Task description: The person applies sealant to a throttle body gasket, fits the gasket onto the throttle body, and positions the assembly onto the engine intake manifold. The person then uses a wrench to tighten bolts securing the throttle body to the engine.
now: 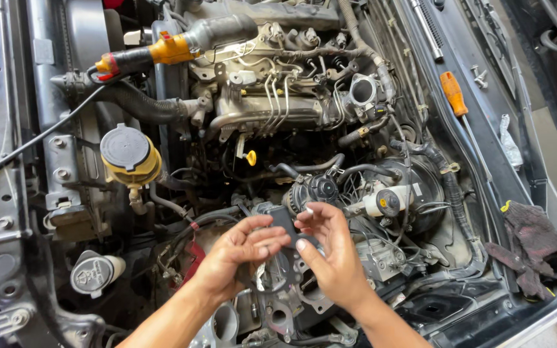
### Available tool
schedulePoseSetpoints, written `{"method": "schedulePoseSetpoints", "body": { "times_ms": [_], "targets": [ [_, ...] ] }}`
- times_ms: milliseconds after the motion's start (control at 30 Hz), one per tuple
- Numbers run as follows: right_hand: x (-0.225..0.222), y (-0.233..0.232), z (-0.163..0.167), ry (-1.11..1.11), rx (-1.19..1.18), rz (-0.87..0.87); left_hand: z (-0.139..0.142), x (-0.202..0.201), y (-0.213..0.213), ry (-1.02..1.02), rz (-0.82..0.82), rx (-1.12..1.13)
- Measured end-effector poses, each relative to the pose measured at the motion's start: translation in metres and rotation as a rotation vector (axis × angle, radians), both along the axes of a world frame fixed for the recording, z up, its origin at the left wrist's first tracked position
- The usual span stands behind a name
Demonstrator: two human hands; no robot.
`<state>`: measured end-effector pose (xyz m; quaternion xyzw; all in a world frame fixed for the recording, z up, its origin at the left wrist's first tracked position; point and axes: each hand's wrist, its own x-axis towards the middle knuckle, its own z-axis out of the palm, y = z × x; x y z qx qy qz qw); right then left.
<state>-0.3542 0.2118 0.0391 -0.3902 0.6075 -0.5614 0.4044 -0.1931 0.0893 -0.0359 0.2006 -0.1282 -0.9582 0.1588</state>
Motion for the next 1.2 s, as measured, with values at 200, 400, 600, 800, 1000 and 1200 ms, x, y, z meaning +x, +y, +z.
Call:
{"method": "schedulePoseSetpoints", "body": {
  "times_ms": [200,400,600,800,1000,1200],
  "targets": [
    [-0.006,-0.005,-0.010,-0.239,0.150,-0.054,0.002,0.005,-0.002,0.065,0.135,-0.040],
    [-0.016,-0.005,-0.010,-0.227,0.052,-0.162,0.003,0.011,-0.007,0.126,0.079,-0.145],
    [-0.015,-0.003,-0.006,-0.141,-0.087,-0.094,0.009,0.015,-0.004,0.332,-0.238,-0.028],
    [-0.011,-0.001,0.000,-0.102,-0.085,-0.050,0.009,0.017,0.000,0.397,-0.360,-0.020],
    [-0.003,0.003,0.005,0.078,-0.097,-0.092,0.012,0.012,0.002,0.332,-0.267,-0.076],
    [0.004,0.011,0.014,-0.057,-0.098,0.042,0.021,0.008,0.001,0.297,-0.043,-0.234]
  ]
}}
